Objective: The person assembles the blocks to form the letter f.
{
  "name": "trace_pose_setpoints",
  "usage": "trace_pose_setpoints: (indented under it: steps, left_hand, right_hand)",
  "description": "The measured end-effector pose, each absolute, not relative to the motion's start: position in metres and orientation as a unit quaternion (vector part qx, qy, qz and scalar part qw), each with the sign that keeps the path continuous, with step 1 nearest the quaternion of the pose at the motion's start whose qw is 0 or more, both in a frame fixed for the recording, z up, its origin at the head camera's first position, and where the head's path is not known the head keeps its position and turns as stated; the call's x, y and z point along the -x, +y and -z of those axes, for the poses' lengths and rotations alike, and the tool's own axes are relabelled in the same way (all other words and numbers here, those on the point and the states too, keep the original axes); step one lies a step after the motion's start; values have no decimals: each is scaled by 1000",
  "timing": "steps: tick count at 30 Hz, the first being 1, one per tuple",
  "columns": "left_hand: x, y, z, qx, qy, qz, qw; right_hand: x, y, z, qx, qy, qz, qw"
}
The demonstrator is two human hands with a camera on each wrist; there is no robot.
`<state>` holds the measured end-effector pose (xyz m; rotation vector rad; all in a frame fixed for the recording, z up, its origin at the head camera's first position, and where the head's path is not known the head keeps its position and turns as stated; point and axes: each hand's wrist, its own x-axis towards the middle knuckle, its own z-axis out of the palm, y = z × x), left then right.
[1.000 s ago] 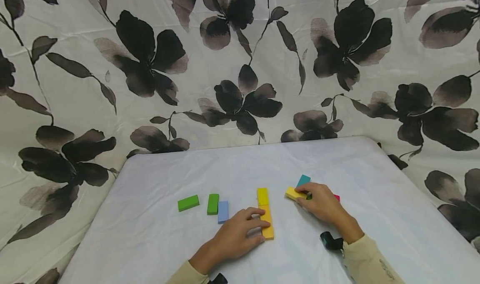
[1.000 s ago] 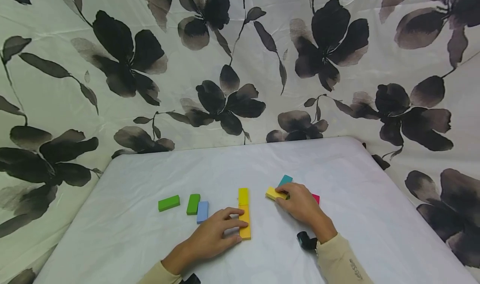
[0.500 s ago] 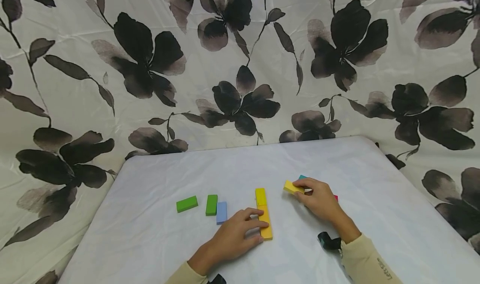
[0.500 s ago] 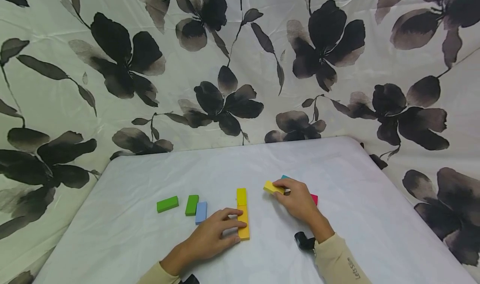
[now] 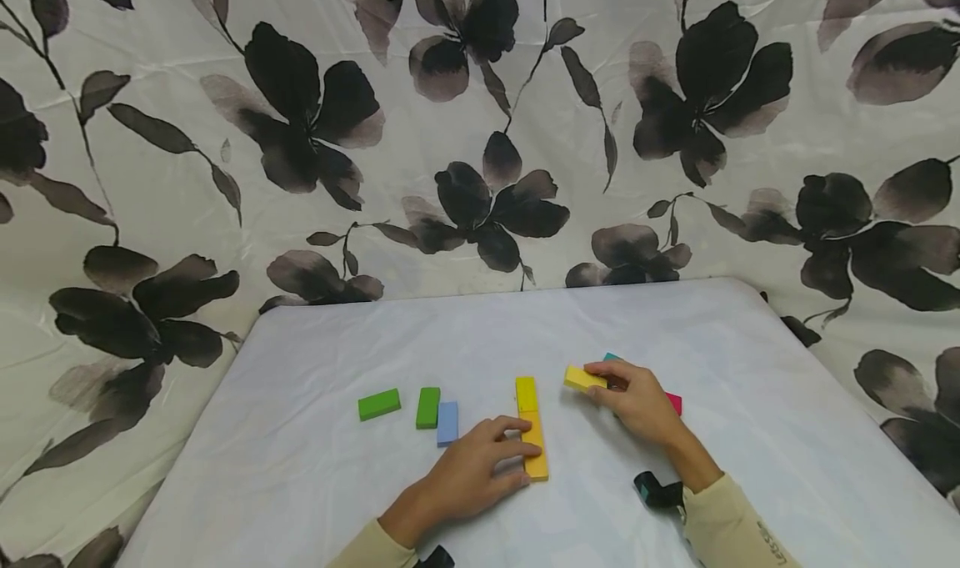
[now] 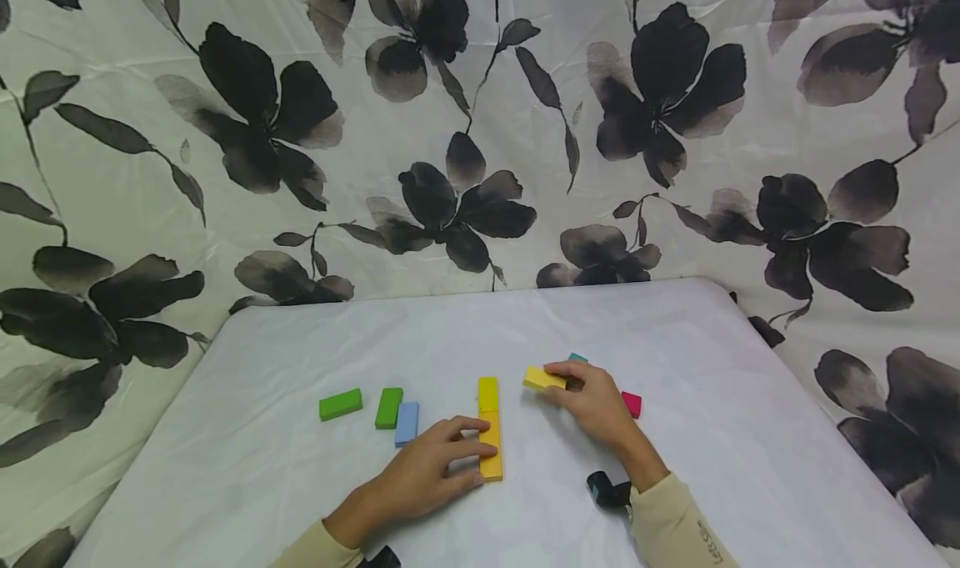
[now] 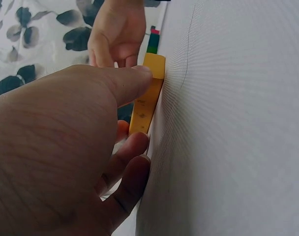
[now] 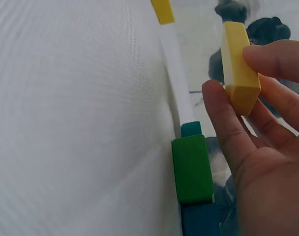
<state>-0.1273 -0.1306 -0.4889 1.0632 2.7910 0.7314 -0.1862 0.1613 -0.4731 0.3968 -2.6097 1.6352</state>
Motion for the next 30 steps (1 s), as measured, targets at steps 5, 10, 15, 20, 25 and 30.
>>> trace_pose_setpoints:
  steps: [5, 10, 15, 20, 25, 30]
  left_hand:
    - [127, -130, 490, -341, 907, -243, 40]
    - [127, -129, 490, -333, 908, -249, 51]
    - [128, -129, 489, -336, 908, -246, 47]
    - [126, -131, 487, -336, 911, -236, 40]
    - [125, -132, 486, -336, 913, -229, 43]
    - [126, -130, 487, -349, 909, -226, 30]
  right_hand:
    - [185, 162, 472, -105, -829, -549, -2]
    - [184, 161, 472, -91, -816, -571, -7]
    - [186, 160, 471, -55, -792, -607, -23]
    - [189, 153, 473, -39, -751, -657, -41]
    - [190, 148, 477, -31, -737, -673, -53]
    - [191, 146, 475, -41, -734, -676, -56]
